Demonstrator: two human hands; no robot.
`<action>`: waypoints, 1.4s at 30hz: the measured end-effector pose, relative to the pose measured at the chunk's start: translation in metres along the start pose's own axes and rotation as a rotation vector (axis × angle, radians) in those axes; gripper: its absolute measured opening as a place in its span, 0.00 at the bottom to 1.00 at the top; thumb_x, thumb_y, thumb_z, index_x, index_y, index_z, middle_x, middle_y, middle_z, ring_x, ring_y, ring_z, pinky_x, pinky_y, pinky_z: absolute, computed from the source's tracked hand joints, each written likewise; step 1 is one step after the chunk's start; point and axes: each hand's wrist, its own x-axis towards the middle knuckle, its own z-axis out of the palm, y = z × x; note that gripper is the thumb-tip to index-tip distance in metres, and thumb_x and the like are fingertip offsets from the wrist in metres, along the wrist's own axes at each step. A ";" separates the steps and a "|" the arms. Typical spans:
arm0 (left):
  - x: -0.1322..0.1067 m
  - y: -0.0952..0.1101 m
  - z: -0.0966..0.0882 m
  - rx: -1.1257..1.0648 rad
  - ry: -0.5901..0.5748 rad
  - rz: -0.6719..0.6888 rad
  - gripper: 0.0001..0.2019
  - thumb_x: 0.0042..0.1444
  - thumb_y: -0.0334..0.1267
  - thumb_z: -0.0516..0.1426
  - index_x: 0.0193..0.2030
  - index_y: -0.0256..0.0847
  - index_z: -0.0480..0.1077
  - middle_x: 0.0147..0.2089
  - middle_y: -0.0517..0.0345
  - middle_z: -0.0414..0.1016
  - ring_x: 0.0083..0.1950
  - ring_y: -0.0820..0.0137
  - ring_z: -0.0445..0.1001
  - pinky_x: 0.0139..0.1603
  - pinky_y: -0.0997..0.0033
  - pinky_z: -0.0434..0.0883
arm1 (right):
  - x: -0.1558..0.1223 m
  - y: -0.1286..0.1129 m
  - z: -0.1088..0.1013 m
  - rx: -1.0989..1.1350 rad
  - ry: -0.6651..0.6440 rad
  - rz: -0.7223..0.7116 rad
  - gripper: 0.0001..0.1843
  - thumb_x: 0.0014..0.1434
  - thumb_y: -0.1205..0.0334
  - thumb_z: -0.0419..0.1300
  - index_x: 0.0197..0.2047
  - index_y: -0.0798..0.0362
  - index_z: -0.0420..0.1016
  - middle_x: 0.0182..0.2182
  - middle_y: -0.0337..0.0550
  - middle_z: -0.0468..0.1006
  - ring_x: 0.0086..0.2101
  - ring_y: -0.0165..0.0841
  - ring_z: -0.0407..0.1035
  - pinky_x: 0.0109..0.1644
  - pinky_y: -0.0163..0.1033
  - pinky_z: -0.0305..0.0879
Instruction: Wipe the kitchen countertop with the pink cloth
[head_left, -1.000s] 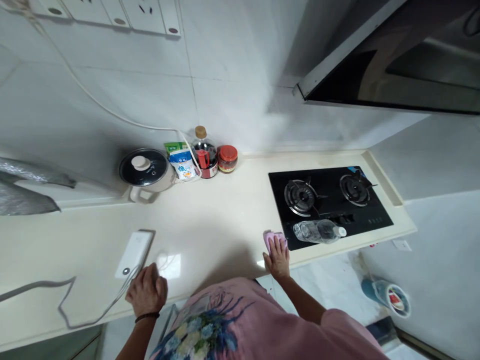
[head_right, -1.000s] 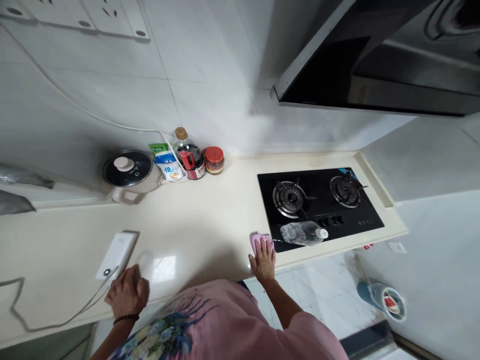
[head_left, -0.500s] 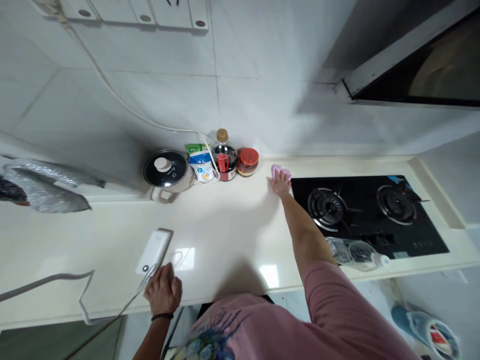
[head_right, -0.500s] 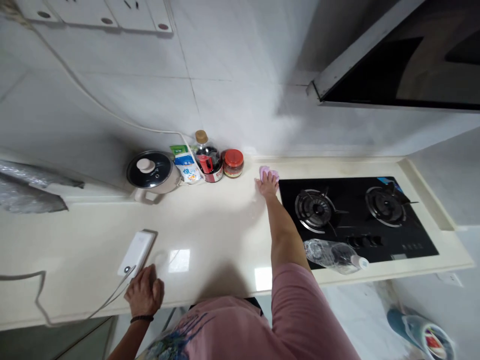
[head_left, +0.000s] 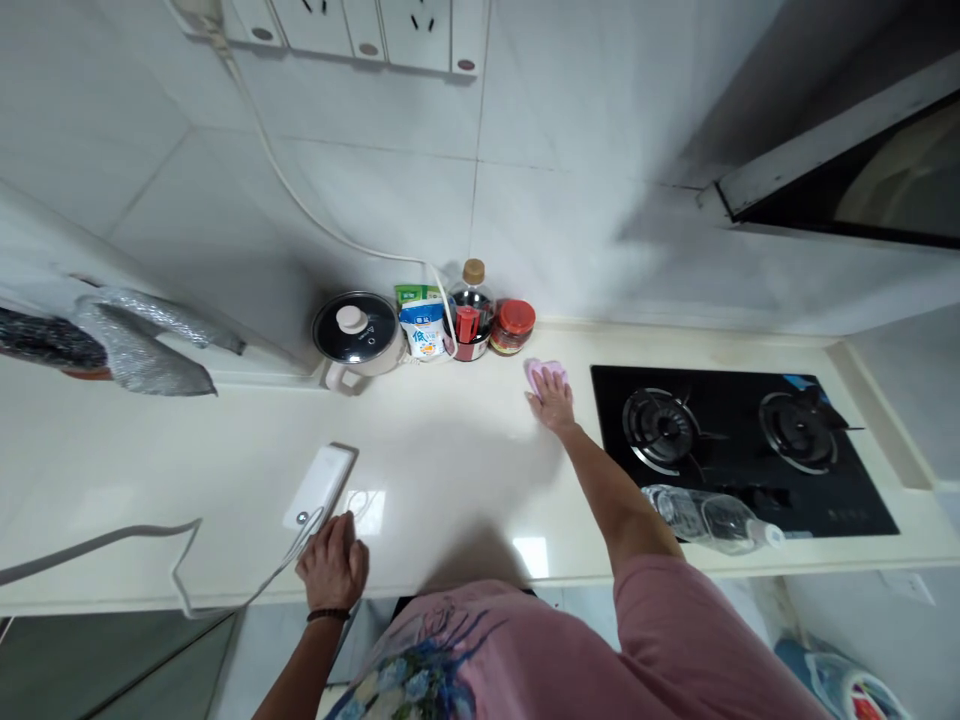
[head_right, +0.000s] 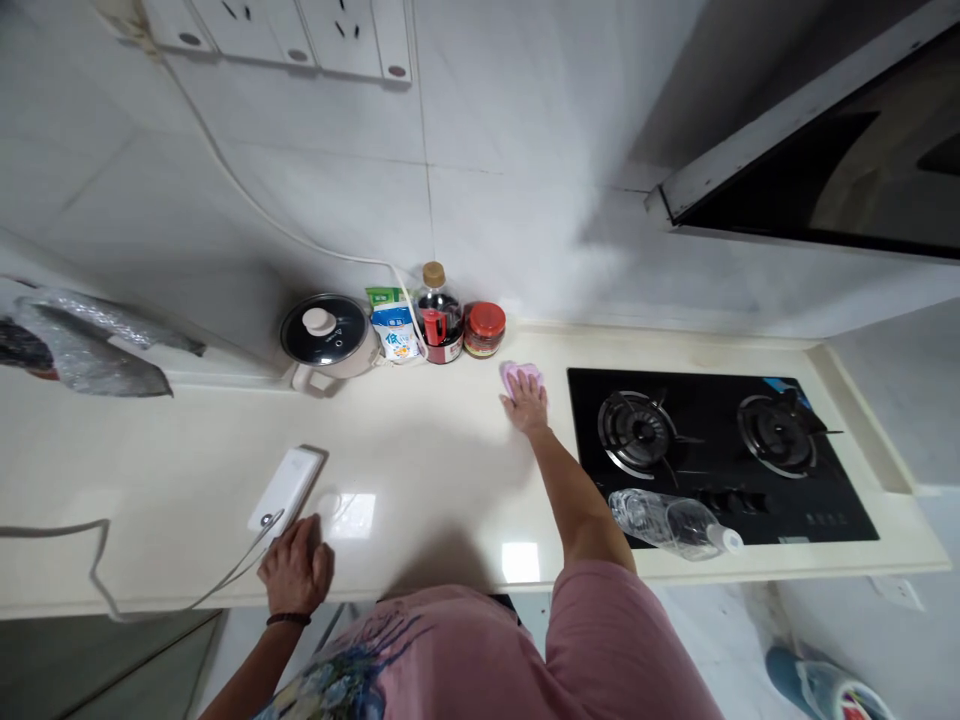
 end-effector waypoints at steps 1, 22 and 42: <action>0.000 0.000 0.000 0.003 0.003 0.005 0.31 0.71 0.42 0.51 0.78 0.38 0.66 0.72 0.35 0.70 0.74 0.43 0.63 0.73 0.41 0.58 | -0.006 0.010 -0.003 0.001 0.021 0.060 0.39 0.78 0.42 0.36 0.85 0.45 0.46 0.84 0.43 0.42 0.80 0.46 0.38 0.81 0.60 0.39; 0.003 -0.006 0.010 -0.026 0.051 0.009 0.28 0.72 0.44 0.51 0.76 0.41 0.69 0.72 0.38 0.70 0.74 0.46 0.64 0.73 0.41 0.57 | -0.094 -0.209 0.044 0.183 -0.141 -0.443 0.38 0.78 0.40 0.47 0.85 0.35 0.46 0.84 0.30 0.37 0.81 0.42 0.30 0.83 0.55 0.27; 0.005 0.007 0.000 -0.109 0.069 0.027 0.28 0.70 0.41 0.52 0.73 0.38 0.70 0.71 0.35 0.71 0.73 0.43 0.64 0.72 0.39 0.56 | -0.212 -0.103 0.082 0.095 0.126 -0.014 0.37 0.77 0.43 0.50 0.84 0.44 0.54 0.83 0.49 0.49 0.80 0.53 0.39 0.80 0.67 0.41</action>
